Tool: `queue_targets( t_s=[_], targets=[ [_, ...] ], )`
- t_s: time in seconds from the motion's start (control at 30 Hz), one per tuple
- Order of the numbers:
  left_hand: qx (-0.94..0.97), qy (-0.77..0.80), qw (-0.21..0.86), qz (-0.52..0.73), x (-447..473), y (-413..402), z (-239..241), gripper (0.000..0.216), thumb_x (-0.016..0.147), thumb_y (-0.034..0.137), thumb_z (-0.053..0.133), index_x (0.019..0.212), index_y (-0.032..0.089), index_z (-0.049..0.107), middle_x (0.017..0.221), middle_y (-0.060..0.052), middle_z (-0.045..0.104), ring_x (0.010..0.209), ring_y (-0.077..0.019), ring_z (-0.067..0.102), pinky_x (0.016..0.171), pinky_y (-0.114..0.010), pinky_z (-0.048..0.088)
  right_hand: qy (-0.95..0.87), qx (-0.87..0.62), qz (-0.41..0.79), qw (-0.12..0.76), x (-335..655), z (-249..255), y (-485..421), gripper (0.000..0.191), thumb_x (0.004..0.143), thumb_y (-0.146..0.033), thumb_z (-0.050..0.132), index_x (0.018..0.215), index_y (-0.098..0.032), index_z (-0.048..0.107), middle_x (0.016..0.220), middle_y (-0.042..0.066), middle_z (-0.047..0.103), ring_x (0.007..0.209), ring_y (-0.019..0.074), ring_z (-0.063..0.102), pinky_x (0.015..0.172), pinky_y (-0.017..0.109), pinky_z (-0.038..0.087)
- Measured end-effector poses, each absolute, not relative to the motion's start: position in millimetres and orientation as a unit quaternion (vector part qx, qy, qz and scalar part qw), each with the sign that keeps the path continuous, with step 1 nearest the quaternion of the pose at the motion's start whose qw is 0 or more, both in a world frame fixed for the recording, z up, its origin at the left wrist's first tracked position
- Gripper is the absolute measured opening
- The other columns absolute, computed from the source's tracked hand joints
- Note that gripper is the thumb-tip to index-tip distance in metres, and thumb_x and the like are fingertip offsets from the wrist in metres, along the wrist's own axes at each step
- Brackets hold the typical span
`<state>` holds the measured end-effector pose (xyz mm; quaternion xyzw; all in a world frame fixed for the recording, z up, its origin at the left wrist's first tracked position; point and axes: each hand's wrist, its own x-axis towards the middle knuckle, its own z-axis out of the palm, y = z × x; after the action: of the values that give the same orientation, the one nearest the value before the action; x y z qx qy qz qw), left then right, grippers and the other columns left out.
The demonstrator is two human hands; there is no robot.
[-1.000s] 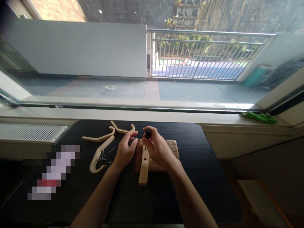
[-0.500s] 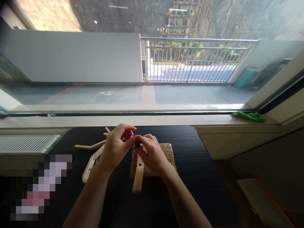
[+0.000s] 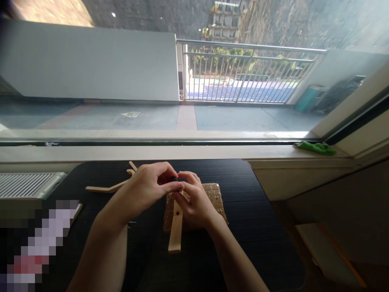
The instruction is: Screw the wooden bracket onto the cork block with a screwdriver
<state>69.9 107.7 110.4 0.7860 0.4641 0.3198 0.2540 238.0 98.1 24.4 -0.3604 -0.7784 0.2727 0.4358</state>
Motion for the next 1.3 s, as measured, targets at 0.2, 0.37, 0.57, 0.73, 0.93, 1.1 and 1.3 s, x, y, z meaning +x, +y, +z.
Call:
queue_targets(
  t_s=[0.2, 0.37, 0.57, 0.73, 0.93, 1.1, 1.3],
  targets=[
    [0.787, 0.474, 0.28, 0.278, 71, 108, 116, 0.019, 0.083, 0.037, 0.069, 0.078, 0.018, 0.067, 0.072, 0.0, 0.068, 0.064, -0.0146, 0.061, 0.057, -0.024, 0.041, -0.737, -0.315, 0.394, 0.45, 239, 23, 99, 0.02, 0.095, -0.018, 0.051, 0.108, -0.022, 0.066, 0.125, 0.01, 0.054, 0.122, 0.0253, 0.049, 0.104, 0.044, 0.041],
    [0.783, 0.481, 0.296, 0.258, 71, 106, 121, 0.017, 0.085, 0.035, 0.066, 0.082, 0.018, 0.067, 0.078, 0.0, 0.069, 0.07, -0.0153, 0.062, 0.064, -0.026, 0.042, -0.724, -0.311, 0.416, 0.455, 238, 18, 100, 0.018, 0.095, -0.017, 0.05, 0.106, -0.022, 0.064, 0.121, 0.009, 0.054, 0.117, 0.0245, 0.051, 0.1, 0.042, 0.043],
    [0.788, 0.503, 0.259, 0.241, 70, 104, 127, 0.018, 0.086, 0.035, 0.064, 0.079, 0.018, 0.068, 0.078, -0.002, 0.069, 0.07, -0.0158, 0.061, 0.062, -0.026, 0.04, -0.744, -0.33, 0.384, 0.436, 238, 15, 99, 0.017, 0.097, -0.018, 0.049, 0.107, -0.022, 0.062, 0.122, 0.009, 0.052, 0.115, 0.0235, 0.051, 0.098, 0.041, 0.044],
    [0.784, 0.536, 0.223, 0.22, 72, 101, 131, 0.025, 0.085, 0.039, 0.065, 0.072, 0.018, 0.063, 0.068, -0.001, 0.066, 0.062, -0.0152, 0.057, 0.057, -0.026, 0.035, -0.744, -0.338, 0.389, 0.425, 238, 13, 100, 0.017, 0.097, -0.02, 0.049, 0.107, -0.021, 0.062, 0.125, 0.011, 0.051, 0.117, 0.0245, 0.051, 0.097, 0.041, 0.045],
    [0.792, 0.522, 0.23, 0.217, 69, 101, 128, 0.026, 0.088, 0.039, 0.063, 0.073, 0.018, 0.064, 0.069, 0.0, 0.067, 0.063, -0.0151, 0.059, 0.057, -0.026, 0.037, -0.737, -0.331, 0.407, 0.427, 239, 19, 99, 0.018, 0.096, -0.021, 0.051, 0.109, -0.022, 0.064, 0.123, 0.01, 0.053, 0.115, 0.0239, 0.052, 0.097, 0.04, 0.045],
    [0.802, 0.495, 0.251, 0.223, 66, 101, 124, 0.023, 0.089, 0.04, 0.063, 0.08, 0.02, 0.068, 0.071, 0.0, 0.068, 0.063, -0.0146, 0.061, 0.057, -0.025, 0.038, -0.703, -0.308, 0.468, 0.438, 242, 22, 101, 0.015, 0.095, -0.026, 0.057, 0.101, -0.02, 0.07, 0.119, 0.009, 0.055, 0.115, 0.0238, 0.053, 0.1, 0.039, 0.043],
    [0.806, 0.477, 0.265, 0.232, 62, 101, 123, 0.017, 0.091, 0.034, 0.06, 0.089, 0.023, 0.073, 0.081, -0.001, 0.074, 0.073, -0.0163, 0.067, 0.066, -0.025, 0.045, -0.663, -0.289, 0.528, 0.445, 243, 19, 105, 0.022, 0.097, -0.035, 0.055, 0.102, -0.024, 0.073, 0.12, 0.007, 0.057, 0.117, 0.0231, 0.053, 0.101, 0.036, 0.043]
  ],
)
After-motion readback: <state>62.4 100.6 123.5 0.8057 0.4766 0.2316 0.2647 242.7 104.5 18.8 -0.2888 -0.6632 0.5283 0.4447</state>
